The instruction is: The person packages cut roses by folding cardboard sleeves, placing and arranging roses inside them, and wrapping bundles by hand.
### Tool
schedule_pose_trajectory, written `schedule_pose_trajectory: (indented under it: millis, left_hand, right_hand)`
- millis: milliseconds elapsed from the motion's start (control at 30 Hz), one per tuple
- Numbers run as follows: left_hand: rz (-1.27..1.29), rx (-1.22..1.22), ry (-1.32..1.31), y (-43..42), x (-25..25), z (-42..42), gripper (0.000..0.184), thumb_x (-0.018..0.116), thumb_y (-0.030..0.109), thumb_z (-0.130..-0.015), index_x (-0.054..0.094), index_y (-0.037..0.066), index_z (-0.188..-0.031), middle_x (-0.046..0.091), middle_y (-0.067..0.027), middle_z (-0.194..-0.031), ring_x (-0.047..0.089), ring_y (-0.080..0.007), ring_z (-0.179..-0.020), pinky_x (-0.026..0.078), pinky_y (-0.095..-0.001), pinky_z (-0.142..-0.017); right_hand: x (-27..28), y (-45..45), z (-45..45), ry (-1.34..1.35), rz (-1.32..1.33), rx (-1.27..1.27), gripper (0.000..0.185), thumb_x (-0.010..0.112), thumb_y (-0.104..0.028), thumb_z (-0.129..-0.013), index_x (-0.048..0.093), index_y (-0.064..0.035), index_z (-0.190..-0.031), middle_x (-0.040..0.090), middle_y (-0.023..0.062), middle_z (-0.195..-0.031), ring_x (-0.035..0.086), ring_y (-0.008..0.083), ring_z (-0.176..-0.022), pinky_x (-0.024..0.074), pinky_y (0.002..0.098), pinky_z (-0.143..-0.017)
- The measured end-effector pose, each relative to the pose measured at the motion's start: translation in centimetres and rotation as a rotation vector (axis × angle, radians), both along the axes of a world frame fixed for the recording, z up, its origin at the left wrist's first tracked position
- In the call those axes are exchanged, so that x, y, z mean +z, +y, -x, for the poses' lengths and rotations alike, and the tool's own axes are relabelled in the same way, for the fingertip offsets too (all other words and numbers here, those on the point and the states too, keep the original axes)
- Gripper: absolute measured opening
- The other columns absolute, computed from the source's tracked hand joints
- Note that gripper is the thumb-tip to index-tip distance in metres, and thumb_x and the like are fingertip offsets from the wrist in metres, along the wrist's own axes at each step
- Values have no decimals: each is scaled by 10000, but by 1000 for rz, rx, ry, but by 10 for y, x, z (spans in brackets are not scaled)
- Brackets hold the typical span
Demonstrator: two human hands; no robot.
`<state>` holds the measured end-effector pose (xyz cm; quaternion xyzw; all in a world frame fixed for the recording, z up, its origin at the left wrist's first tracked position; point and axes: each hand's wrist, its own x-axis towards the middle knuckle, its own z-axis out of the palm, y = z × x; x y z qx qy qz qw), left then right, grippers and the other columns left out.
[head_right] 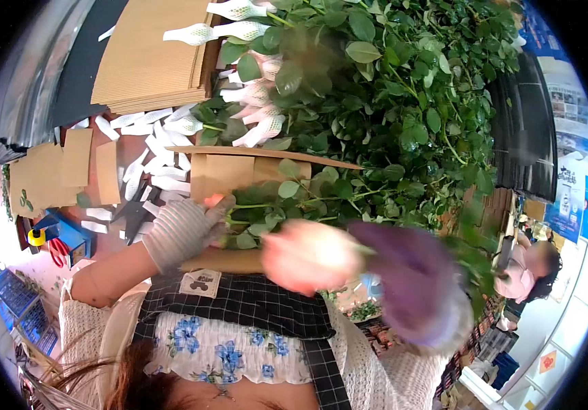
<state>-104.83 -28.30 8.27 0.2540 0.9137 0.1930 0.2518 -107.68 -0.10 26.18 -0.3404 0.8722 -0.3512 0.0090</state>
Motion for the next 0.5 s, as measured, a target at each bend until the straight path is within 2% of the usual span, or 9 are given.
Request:
schedule_pose_trajectory:
  millis: [67, 167, 267, 300, 333, 367, 433, 467, 500]
  left_hand:
    - [-74, 8, 71, -4, -19, -9, 402, 554, 340, -865, 486, 122, -1196, 601, -128, -664, 621, -323, -576, 468, -469, -485]
    - [30, -18, 13, -3, -10, -5, 401, 555, 326, -868, 498, 134, -1215, 578, -120, -622, 614, -324, -551, 466, -476, -478]
    - [48, 40, -85, 0, 8, 0, 368, 558, 293, -864, 536, 115, -1186, 615, -118, -763, 638, -301, -675, 489, -453, -542]
    - [-2, 55, 3, -1, 7, -2, 364, 569, 283, -850, 547, 105, -1167, 611, -121, -865, 625, -302, -780, 490, -450, -611]
    - [-52, 67, 94, -1, 6, -4, 360, 580, 273, -836, 558, 96, -1149, 607, -124, -967, 612, -302, -885, 492, -448, -681]
    - [-106, 73, 187, -1, 5, -5, 356, 591, 263, -822, 569, 86, -1130, 602, -127, -1069, 598, -302, -990, 494, -446, -751]
    - [-197, 47, 417, 2, 7, 1, 381, 613, 238, -778, 578, 62, -1114, 475, -124, -1316, 434, -313, -1236, 392, -457, -962]
    - [-207, 14, 359, 2, 12, 7, 383, 630, 231, -747, 588, 52, -1083, 425, -126, -1379, 370, -314, -1299, 313, -476, -1035]
    - [-166, -41, 339, 3, 14, 10, 369, 624, 222, -753, 593, 44, -1075, 444, -122, -1363, 389, -307, -1289, 334, -465, -1022]
  right_hand:
    - [-39, -42, 23, 101, -416, 209, 500, 554, -68, -754, 545, -121, -1250, 595, 42, -906, 601, 188, -668, 483, 341, -535]
    - [-144, -61, 34, 241, -551, 169, 448, 548, -111, -787, 548, -190, -1228, 543, 29, -872, 589, 203, -662, 482, 343, -569]
    - [-186, -61, 43, 297, -635, 277, 422, 524, -124, -814, 548, -220, -1224, 533, 36, -908, 594, 205, -729, 492, 355, -617]
    - [-192, -61, 43, 336, -638, 301, 415, 516, -124, -821, 548, -225, -1223, 532, 39, -920, 595, 207, -752, 495, 360, -630]
    - [-194, -60, 38, 267, -708, 297, 440, 583, -213, -763, 568, -221, -1203, 533, 31, -1023, 546, 233, -961, 441, 450, -807]
    - [-197, -59, 39, 238, -660, 312, 422, 553, -186, -787, 563, -205, -1208, 540, 42, -1037, 554, 242, -954, 458, 436, -783]
    - [-191, -63, 40, 187, -583, 305, 392, 493, -133, -834, 552, -174, -1219, 555, 64, -1065, 570, 259, -940, 493, 409, -734]
    - [-184, -66, 38, 160, -717, 306, 373, 482, -148, -843, 559, -162, -1207, 556, 69, -1153, 551, 270, -1028, 481, 424, -799]
    - [-176, -59, 33, 282, -591, 269, 381, 548, -143, -805, 577, -150, -1185, 557, 66, -1194, 550, 261, -1058, 472, 432, -822]
